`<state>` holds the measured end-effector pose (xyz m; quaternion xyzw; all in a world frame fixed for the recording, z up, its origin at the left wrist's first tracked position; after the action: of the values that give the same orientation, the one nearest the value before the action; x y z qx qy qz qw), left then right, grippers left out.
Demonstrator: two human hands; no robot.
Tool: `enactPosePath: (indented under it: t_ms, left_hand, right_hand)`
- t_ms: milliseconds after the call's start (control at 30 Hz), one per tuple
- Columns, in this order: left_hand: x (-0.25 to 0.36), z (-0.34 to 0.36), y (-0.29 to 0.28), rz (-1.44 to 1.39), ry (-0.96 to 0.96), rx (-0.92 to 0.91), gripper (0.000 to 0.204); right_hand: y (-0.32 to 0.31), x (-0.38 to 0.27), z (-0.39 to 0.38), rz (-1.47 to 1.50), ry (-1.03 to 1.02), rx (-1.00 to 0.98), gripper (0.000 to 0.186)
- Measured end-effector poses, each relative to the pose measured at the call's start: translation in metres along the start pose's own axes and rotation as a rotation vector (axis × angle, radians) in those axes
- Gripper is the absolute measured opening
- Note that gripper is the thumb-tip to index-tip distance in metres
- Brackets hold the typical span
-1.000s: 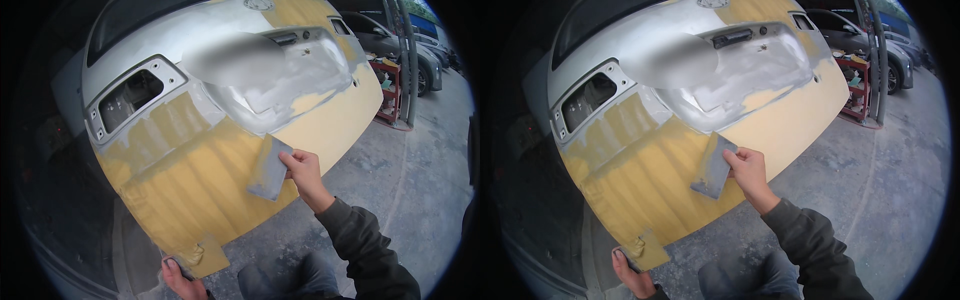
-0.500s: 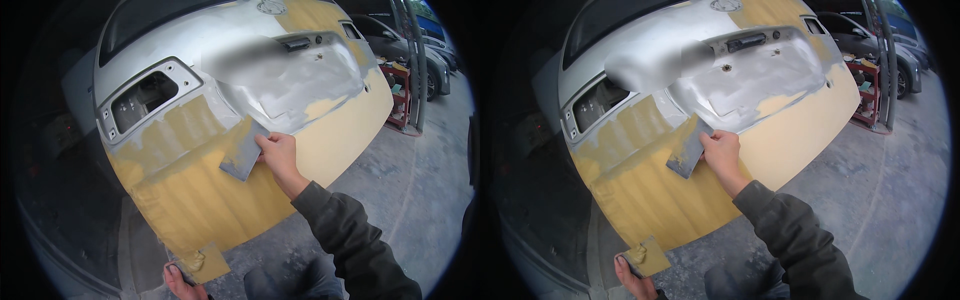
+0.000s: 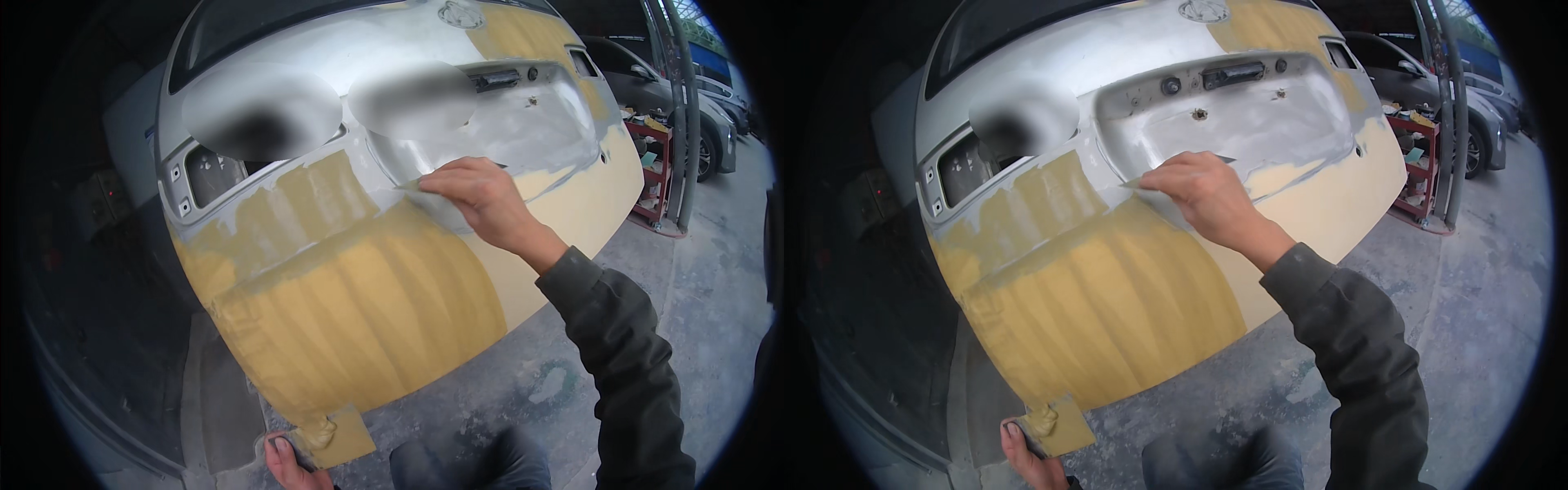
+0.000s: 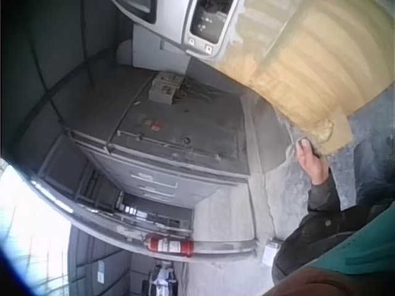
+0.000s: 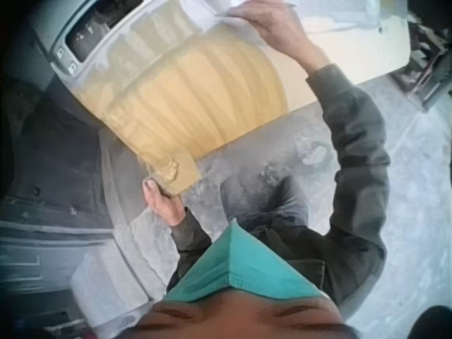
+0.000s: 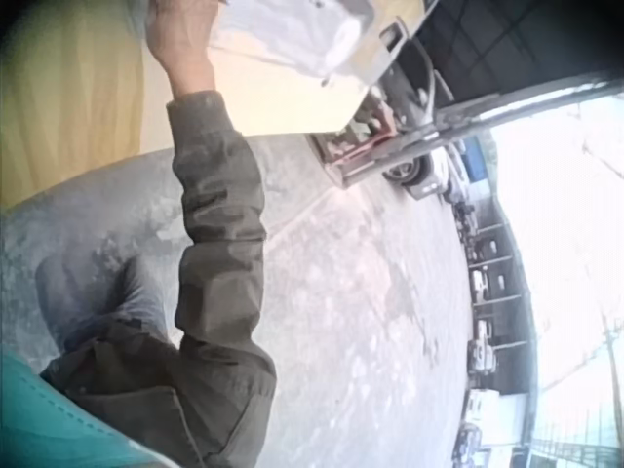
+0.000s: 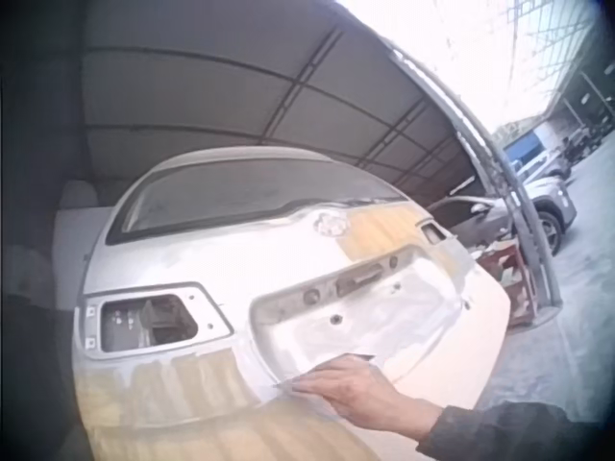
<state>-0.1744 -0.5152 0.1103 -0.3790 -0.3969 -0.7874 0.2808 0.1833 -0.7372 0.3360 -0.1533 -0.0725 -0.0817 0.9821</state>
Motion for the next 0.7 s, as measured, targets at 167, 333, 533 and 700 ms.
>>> enactPosePath:
  t_ms: [167, 333, 533, 700]
  left_hand:
    - [-0.001, 0.001, -0.002, 0.029, 0.002, 0.023, 0.027]
    - [-0.005, 0.004, -0.01, 0.033, 0.003, 0.019, 0.025]
    - [-0.008, 0.002, -0.005, 0.018, -0.019, 0.015, 0.025]
    - [-0.003, 0.002, -0.003, 0.047, -0.013, 0.037, 0.024]
  right_hand:
    - [0.03, -0.005, -0.007, -0.094, -0.17, -0.096, 0.033]
    - [0.036, -0.003, -0.025, -0.077, -0.186, -0.13, 0.033]
    - [0.028, -0.008, -0.013, -0.05, -0.22, -0.105, 0.032]
    - [0.037, -0.006, -0.011, -0.026, -0.222, -0.121, 0.04]
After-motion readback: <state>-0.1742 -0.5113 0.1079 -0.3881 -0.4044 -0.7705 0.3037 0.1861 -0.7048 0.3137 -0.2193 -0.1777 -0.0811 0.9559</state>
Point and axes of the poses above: each hand's wrist, its own z-axis towards the middle knuckle, its own y-axis out of the palm, x = y × z, the point moved 9 cm from there along z, towards the middle knuckle
